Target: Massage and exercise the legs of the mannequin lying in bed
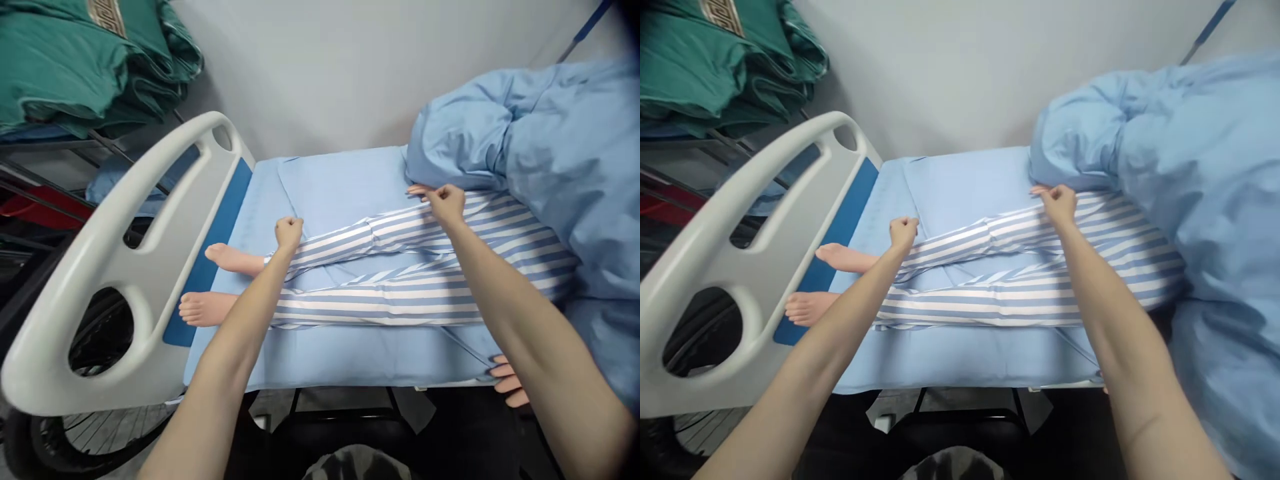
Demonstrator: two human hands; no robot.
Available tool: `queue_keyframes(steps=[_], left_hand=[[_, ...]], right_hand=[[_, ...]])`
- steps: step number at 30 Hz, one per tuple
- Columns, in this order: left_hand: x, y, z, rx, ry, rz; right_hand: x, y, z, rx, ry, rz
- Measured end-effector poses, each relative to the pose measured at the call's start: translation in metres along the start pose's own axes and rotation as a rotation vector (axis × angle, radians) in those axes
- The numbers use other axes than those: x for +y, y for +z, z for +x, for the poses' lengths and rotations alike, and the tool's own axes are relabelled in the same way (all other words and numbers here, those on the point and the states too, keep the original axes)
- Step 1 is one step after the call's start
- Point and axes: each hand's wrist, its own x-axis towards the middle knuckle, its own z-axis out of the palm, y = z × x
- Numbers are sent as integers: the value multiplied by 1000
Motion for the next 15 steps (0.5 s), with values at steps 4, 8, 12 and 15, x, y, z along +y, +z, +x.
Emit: queue_keyframes(steps=[4,8,12,15], left_hand=[[-4,-48,13,58,-22,-56],[-5,-58,17,91,23,-225],[-32,-45,2,-45,-28,-296],[-56,-39,-9,-113,25,-253]], right_hand=[[-69,51,-60,-202,21,234],[-143,106,-123,-456,39,474],[-195,143,-160,-551,-28,567],[-207,163,-173,-585,-85,571]])
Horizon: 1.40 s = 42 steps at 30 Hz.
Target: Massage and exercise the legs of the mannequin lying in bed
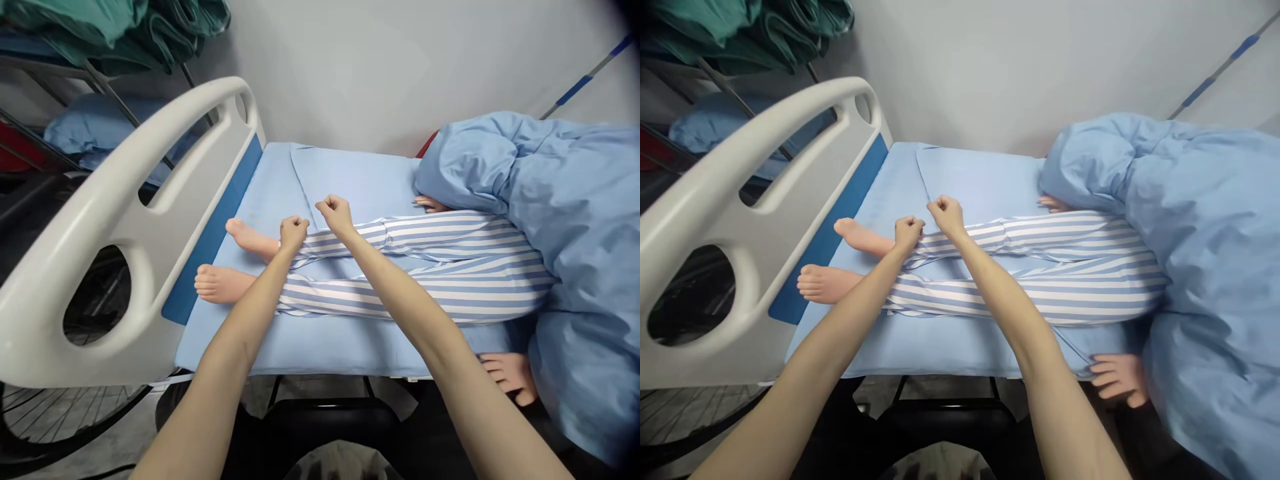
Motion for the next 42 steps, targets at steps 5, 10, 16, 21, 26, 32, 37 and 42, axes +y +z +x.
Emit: queue_keyframes(steps=[5,10,16,21,26,32,37,42], left_hand=[[1,-8,3,9,-13,-92],[32,10,9,106,-82,-417],[18,42,-6,36,-19,-87],[26,55,3,128,-135,-228],[44,99,-3,-10,-35,-201],[31,119,-9,18,34,62],[56,140,-6,-42,-9,-128],[64,193,-25,-151,77,-130]], right_hand=[[36,14,-10,24,9,-149],[53,15,-8,145,48,-87],[39,-33,10,130,41,-95],[59,-78,6,254,58,-216],[68,-88,18,372,156,-46],[66,-139,25,294,12,-186],[81,-153,15,335,-22,-306],[73,-172,22,387,-105,-379]])
